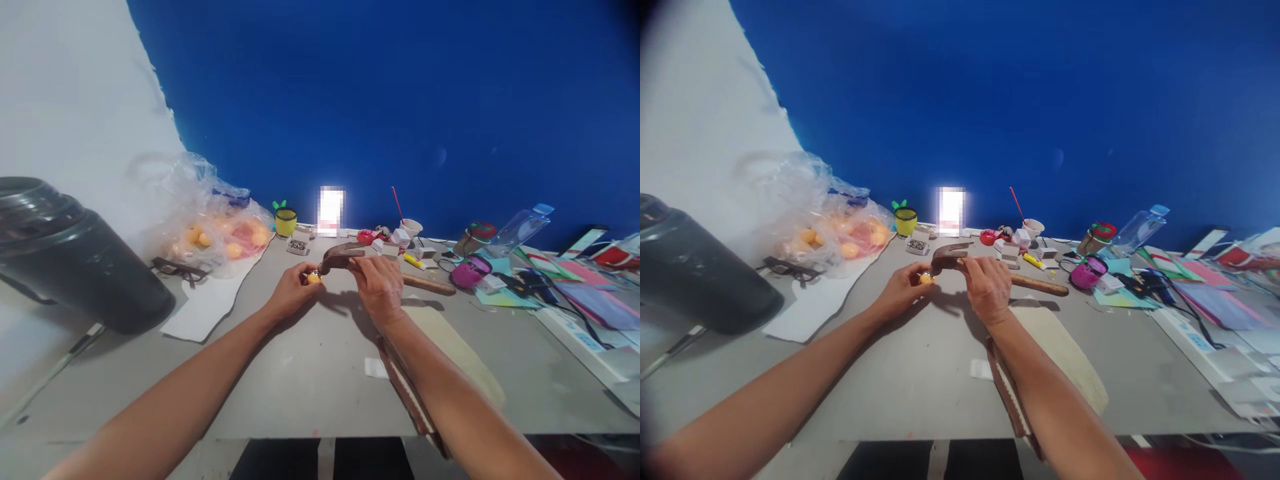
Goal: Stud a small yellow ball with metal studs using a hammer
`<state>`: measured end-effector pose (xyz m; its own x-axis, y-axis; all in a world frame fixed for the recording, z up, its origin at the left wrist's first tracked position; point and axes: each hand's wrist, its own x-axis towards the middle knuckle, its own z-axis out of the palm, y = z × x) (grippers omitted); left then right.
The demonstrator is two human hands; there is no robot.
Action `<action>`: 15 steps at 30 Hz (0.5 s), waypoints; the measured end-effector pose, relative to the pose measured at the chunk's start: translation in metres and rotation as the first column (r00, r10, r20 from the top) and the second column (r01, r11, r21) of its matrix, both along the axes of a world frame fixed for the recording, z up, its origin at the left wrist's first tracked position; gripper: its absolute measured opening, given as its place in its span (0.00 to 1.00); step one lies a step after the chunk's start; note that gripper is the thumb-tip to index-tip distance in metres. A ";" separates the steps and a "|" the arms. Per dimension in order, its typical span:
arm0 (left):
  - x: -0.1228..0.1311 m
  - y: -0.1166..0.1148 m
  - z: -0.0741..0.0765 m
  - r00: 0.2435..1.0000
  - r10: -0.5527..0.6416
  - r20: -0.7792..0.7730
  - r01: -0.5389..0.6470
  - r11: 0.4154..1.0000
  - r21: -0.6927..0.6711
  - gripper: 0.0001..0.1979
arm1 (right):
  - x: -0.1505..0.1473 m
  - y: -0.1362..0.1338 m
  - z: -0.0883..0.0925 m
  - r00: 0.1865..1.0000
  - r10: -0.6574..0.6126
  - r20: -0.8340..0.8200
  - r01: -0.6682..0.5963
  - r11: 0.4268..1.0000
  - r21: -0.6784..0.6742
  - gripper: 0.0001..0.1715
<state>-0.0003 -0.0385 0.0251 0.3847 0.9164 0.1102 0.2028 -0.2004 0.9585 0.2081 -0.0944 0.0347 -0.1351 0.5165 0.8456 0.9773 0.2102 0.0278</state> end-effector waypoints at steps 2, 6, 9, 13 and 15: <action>0.000 0.000 -0.001 1.000 -0.004 -0.003 0.004 1.000 0.012 0.22 | 0.001 0.000 0.000 0.999 -0.026 -0.029 0.027 0.999 0.040 0.11; 0.002 0.001 -0.007 0.999 -0.022 0.029 0.020 0.998 0.067 0.26 | 0.002 0.001 -0.001 1.000 -0.009 -0.003 0.009 1.000 -0.016 0.10; 0.002 0.002 -0.011 1.000 -0.018 -0.001 0.018 0.994 0.110 0.28 | 0.003 0.001 -0.001 1.000 -0.002 0.005 0.002 0.999 -0.043 0.11; 0.001 0.003 -0.015 0.996 0.039 -0.077 -0.025 0.985 0.170 0.31 | 0.002 -0.001 0.000 0.999 -0.031 -0.029 0.031 0.999 -0.017 0.12; 0.001 0.005 -0.017 0.994 0.051 -0.097 -0.031 0.980 0.198 0.33 | 0.000 -0.002 0.000 1.000 -0.010 -0.007 0.010 0.999 -0.045 0.13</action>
<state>0.0007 -0.0338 0.0078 0.3655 0.8962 0.2515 0.3082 -0.3715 0.8758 0.2076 -0.0964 0.0347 -0.1238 0.5550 0.8226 0.9794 0.2014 0.0115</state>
